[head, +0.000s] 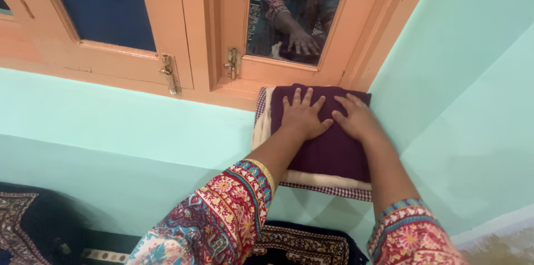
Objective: The person picks up several folded items of clothing from the floor one at a time and stacks them on a window sill.
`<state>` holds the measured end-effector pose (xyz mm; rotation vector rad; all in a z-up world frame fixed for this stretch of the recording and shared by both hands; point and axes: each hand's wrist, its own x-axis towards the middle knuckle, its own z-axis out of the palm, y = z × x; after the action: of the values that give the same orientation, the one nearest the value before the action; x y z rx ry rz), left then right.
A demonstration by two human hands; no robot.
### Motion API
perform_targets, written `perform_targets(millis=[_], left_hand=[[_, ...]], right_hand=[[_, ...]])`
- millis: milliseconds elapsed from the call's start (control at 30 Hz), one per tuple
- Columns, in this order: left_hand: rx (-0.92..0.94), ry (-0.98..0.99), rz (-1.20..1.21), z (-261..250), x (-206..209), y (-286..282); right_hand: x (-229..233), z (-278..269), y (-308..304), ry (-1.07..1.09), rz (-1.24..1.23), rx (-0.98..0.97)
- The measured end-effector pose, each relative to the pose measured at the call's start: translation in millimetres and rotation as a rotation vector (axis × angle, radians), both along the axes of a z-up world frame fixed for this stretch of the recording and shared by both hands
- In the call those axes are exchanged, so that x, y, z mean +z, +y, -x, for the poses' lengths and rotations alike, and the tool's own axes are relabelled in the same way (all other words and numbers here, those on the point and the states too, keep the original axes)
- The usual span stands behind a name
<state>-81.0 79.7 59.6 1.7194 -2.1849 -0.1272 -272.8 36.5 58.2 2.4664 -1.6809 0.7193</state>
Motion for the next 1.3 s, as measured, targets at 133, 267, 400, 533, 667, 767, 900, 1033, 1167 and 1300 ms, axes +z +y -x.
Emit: perform_targets(millis=[133,267,400,533,667,767,900,1033,1167,1300], left_hand=[[-0.009,-0.007,-0.04,-1,6,1],[-0.022,0.0,-0.052,-4,6,1],[-0.026,-0.024,-0.07,-3,4,-5],[-0.019,-0.027,-0.111,1,0,-9],[-0.013,-0.054,-0.135,1,0,-8],[-0.018,-0.029,-0.119,0,1,-8],[-0.029,-0.04,-0.141,-1,3,-7],[-0.024,-0.036,-0.121,2,4,-9],[-0.021,-0.047,-0.125,1,1,-7],[-0.05,0.014,-0.064,-4,-9,-8]], right_hand=[[45,-35,15,0.083,0.131,-0.239],[37,-46,-8,-0.108,0.173,0.218],[-6,-35,-28,-0.246,0.045,0.329],[-13,-26,-45,-0.323,-0.093,0.3],[5,-31,-22,-0.252,-0.074,0.366],[20,-36,13,0.1,0.11,0.135],[4,-29,46,0.03,0.066,-0.089],[-26,-13,47,-0.053,0.13,-0.066],[-35,-5,33,-0.087,0.13,-0.037],[-46,3,24,-0.055,0.091,-0.056]])
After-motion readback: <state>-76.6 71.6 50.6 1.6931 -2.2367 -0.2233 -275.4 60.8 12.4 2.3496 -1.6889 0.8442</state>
